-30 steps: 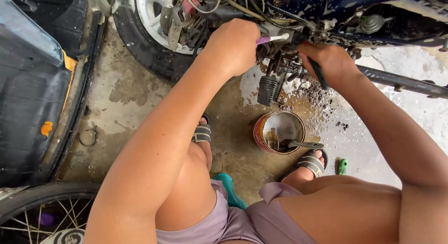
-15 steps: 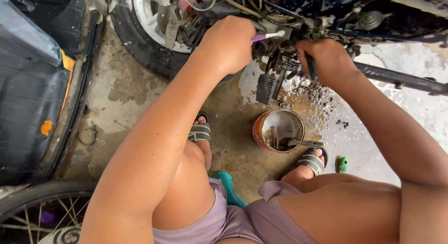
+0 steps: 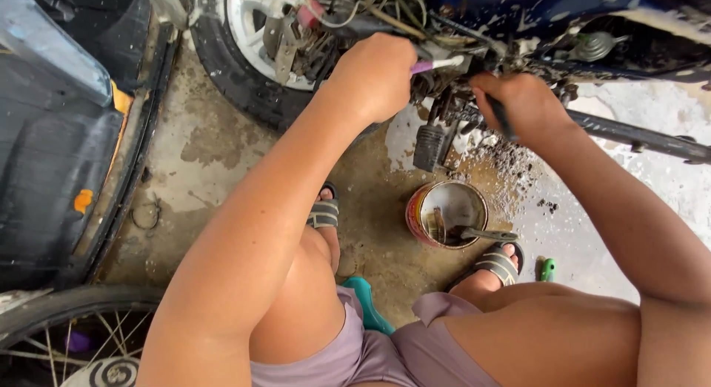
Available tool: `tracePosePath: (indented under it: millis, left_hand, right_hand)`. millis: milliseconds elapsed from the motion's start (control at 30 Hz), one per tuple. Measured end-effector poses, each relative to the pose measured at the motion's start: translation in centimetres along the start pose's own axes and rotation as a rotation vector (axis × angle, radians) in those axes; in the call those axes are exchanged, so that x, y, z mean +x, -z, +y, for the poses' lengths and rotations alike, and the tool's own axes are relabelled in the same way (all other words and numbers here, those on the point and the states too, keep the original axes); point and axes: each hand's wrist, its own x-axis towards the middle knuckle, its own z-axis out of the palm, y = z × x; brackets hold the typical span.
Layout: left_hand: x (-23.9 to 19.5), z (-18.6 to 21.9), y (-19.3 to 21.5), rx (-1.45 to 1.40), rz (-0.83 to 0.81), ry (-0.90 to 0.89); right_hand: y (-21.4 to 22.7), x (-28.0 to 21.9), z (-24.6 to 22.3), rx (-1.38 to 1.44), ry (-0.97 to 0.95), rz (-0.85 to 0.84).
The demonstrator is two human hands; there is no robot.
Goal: The person scrubs the engine and frame of a blue motorcycle using a toothbrush and a small brush, repeatedly dipping them into a can of cleaning liquid. The person focuses on the area around the rear wheel and foot peg, scrubbing various components of the motorcycle's undercarriage.
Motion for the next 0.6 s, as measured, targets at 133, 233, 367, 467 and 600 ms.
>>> tracePosePath:
  millis: [133,233,367,467,600]
  left_hand:
    - [0.2,0.0,-0.1,-0.006,0.053,0.000]
    - [-0.1,-0.6,-0.5,-0.012,0.012,0.020]
    - [-0.1,0.0,-0.4,0.006,0.046,0.006]
    - [-0.1,-0.5,-0.4,-0.003,0.037,0.021]
    - [-0.1,0.0,0.0,-0.014,-0.009,0.037]
  right_hand:
    - [-1.2,0.5,2.1,0.008,0.320,0.240]
    - [0.5,0.1,-0.7,0.158,-0.108,-0.102]
    - [-0.8,0.7,3.1,0.089,0.213,0.174]
    - [-0.5,1.3,1.6,0.092,0.238,0.189]
    - [-1.1,1.0,2.8,0.113,0.180,0.136]
